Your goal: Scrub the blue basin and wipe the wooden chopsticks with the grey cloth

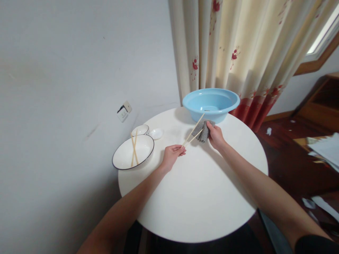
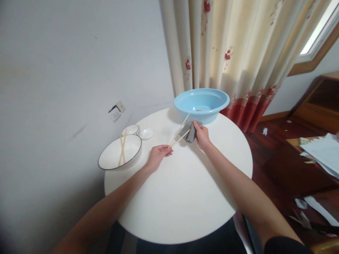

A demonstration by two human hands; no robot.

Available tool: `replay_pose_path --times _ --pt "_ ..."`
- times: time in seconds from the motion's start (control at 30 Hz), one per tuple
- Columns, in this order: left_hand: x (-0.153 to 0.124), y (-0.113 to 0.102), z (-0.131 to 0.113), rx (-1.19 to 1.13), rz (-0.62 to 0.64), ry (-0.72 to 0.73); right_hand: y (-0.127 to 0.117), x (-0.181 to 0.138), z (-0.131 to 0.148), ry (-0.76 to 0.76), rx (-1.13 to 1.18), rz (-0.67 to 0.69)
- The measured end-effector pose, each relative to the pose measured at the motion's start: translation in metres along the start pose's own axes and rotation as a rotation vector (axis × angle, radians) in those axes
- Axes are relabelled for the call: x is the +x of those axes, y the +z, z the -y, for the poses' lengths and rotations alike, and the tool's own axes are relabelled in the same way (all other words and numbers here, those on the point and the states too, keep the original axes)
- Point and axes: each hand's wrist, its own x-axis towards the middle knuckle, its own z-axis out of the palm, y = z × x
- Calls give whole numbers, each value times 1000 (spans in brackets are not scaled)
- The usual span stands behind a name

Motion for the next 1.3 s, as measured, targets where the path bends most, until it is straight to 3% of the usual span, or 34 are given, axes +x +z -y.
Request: replay_pose_path --times 0.17,0.47,0.63,1.03,1.3 --pt "0 0 0 -17 -11 -3 3 -7 -9 26 -23 66" --pt "2 4 -2 -14 -20 4 19 -40 -38 71 -287 238" --pt "1 7 -5 -45 -27 -14 26 -58 -45 125 -280 340" --pt "-1 9 -9 -44 -19 -11 26 -55 -40 72 -320 332" --pt "-3 8 -9 -19 -4 6 20 -39 -30 1 -329 232"
